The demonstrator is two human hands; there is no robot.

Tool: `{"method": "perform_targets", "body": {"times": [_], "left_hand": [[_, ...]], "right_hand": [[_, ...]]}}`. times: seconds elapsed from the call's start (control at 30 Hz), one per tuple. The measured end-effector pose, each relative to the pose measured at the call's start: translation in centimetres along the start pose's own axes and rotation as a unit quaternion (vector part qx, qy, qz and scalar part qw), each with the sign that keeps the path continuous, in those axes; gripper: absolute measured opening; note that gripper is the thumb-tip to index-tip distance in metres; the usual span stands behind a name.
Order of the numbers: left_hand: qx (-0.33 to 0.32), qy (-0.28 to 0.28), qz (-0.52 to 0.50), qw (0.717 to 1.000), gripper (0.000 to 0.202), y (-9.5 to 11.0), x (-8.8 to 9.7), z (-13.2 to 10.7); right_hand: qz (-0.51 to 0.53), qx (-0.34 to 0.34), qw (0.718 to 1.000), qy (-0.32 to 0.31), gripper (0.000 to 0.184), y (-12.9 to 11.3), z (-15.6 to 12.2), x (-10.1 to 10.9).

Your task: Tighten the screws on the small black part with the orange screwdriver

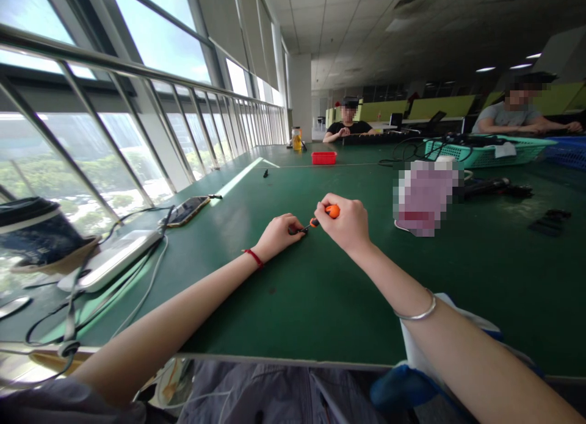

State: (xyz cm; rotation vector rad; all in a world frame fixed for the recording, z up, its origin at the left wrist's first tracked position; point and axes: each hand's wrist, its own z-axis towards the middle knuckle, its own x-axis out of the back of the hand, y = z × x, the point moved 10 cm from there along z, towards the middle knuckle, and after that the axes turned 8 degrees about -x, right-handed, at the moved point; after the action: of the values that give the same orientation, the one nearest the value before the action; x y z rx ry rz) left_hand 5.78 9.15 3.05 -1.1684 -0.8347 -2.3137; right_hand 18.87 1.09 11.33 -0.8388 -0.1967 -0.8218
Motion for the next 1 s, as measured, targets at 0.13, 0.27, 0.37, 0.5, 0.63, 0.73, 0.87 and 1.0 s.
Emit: {"method": "perform_targets", "body": {"times": [0.13, 0.27, 0.37, 0.5, 0.63, 0.73, 0.87, 1.0], "left_hand": [[0.002, -0.004, 0.006, 1.0, 0.005, 0.11, 0.07, -0.03], [0.001, -0.005, 0.007, 1.0, 0.005, 0.19, 0.06, 0.02], [-0.002, -0.004, 0.005, 1.0, 0.005, 0.17, 0.01, -0.01], [-0.006, -0.004, 0.006, 1.0, 0.005, 0.13, -0.03, 0.0], [-0.007, -0.003, 0.008, 1.0, 0.004, 0.19, 0.01, 0.06], [-0.005, -0.006, 0.007, 1.0, 0.004, 0.3, 0.03, 0.05], [-0.002, -0.007, 0.011, 1.0, 0.004, 0.38, 0.06, 0.02], [-0.003, -0.008, 0.011, 1.0, 0.004, 0.39, 0.05, 0.01]], "right_hand": [[0.001, -0.002, 1.0, -0.009, 0.024, 0.08, 0.02, -0.13], [0.003, 0.001, 1.0, -0.008, 0.024, 0.0, 0.03, -0.02], [0.008, 0.004, 1.0, -0.004, 0.024, -0.09, 0.01, 0.14], [0.011, 0.005, 1.0, -0.001, 0.024, -0.13, -0.02, 0.21], [0.009, 0.004, 1.0, -0.005, 0.024, -0.12, -0.03, 0.11], [0.012, 0.003, 1.0, -0.012, 0.024, -0.13, -0.06, -0.02], [0.004, 0.004, 1.0, -0.006, 0.023, -0.26, -0.09, 0.05], [-0.005, 0.009, 1.0, -0.021, 0.021, -0.47, -0.08, -0.22]]}}
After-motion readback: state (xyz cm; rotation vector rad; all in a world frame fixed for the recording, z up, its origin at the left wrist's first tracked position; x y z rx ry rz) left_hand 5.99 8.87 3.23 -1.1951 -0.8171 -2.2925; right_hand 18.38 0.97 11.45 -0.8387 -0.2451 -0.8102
